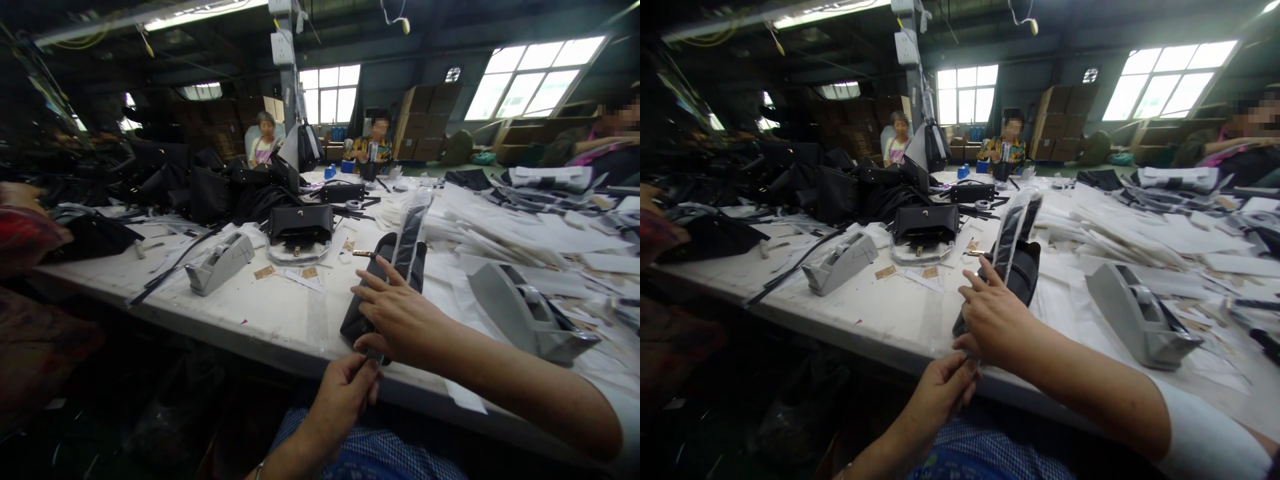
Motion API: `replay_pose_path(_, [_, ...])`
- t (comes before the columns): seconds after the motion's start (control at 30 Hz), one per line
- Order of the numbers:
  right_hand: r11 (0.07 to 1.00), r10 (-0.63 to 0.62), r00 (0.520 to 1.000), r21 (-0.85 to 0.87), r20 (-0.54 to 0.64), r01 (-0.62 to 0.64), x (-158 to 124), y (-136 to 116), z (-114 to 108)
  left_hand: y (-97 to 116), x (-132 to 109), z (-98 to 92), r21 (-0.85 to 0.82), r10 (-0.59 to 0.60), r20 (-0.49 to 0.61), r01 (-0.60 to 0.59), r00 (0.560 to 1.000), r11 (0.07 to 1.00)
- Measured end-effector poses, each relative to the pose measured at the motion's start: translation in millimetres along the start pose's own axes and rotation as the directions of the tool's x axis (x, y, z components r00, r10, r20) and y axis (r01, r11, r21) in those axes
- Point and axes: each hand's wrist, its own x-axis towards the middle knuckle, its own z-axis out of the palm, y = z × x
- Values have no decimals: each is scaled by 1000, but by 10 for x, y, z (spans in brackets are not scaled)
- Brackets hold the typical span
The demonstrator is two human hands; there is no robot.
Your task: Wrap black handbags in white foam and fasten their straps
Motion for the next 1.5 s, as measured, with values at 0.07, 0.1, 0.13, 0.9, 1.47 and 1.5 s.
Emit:
replay_pose_path(0.07, [1000, 22, 999, -11, 43, -22, 7, -15, -32, -12, 7, -5, 4, 14, 0, -14, 1000, 1000])
replay_pose_path(0.1, [1000, 23, 998, -14, 66, -23, 9, -23, -49, -20, 12, -6, 5, 23, -2, -23, 1000, 1000])
replay_pose_path(0.13, [1000, 20, 996, -14, 88, -19, 8, -30, -64, -27, 16, -7, 6, 33, -4, -33, 999, 999])
replay_pose_path(0.9, [808, -187, 873, 435, -451, 397, -421, 238, 145, 168, -199, -86, -349, -189, 162, 236, 968, 907])
replay_pose_path(1.47, [841, 216, 874, 537, -435, 60, -1248, 562, 337, 12, -75, 95, -314, -186, 48, 191, 981, 930])
replay_pose_path(1.5, [744, 450, 806, 660, -385, -100, -1231, 568, 337, -8, -51, 84, -250, -156, 38, 160, 987, 955])
